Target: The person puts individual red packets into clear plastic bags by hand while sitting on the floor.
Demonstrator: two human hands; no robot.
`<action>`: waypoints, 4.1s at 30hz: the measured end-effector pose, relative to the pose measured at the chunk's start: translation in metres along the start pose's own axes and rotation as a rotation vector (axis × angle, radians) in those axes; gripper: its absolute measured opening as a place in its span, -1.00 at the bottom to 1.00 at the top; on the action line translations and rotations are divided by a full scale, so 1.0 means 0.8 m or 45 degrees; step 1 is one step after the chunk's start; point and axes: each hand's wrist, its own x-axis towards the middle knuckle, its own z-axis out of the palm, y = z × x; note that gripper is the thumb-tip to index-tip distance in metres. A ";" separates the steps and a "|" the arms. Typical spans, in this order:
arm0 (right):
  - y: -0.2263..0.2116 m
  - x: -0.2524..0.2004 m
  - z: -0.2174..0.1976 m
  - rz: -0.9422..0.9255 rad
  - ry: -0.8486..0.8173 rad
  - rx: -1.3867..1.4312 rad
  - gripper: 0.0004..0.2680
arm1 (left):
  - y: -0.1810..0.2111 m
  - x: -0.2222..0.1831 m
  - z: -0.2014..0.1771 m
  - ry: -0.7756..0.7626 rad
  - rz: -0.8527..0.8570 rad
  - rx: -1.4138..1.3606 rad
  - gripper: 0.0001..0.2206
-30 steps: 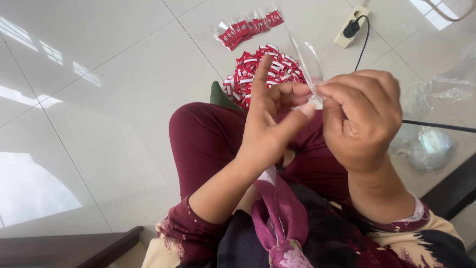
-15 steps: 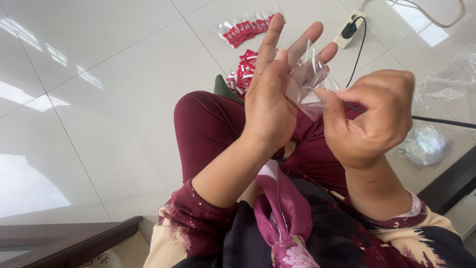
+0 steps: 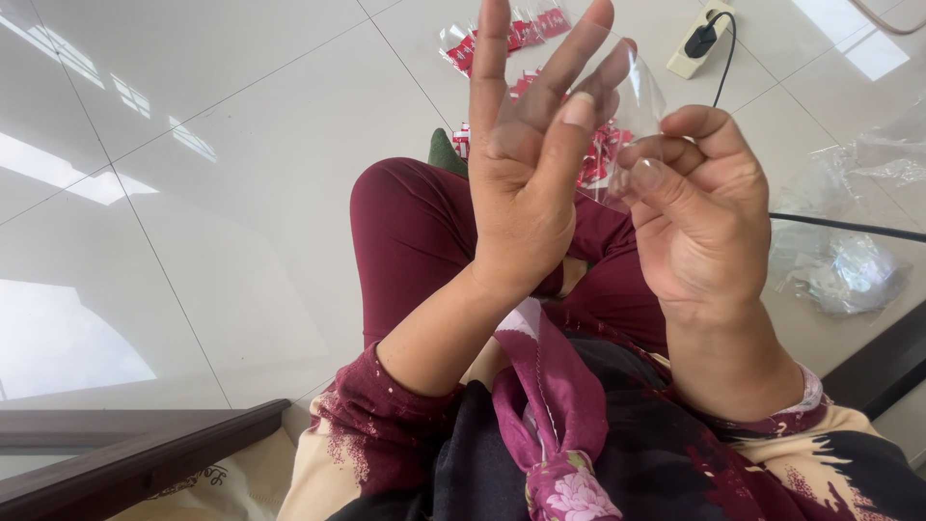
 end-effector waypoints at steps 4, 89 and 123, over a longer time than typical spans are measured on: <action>0.002 0.000 -0.003 0.103 -0.048 0.088 -0.75 | 0.009 -0.005 0.001 0.014 -0.067 0.043 -0.09; 0.042 0.112 -0.059 0.754 -0.510 0.717 -0.28 | -0.136 0.095 -0.062 0.412 -0.318 -0.519 -0.47; 0.076 0.197 -0.049 0.864 -0.388 0.552 -0.19 | -0.171 0.158 -0.126 0.692 -0.465 -0.488 -0.44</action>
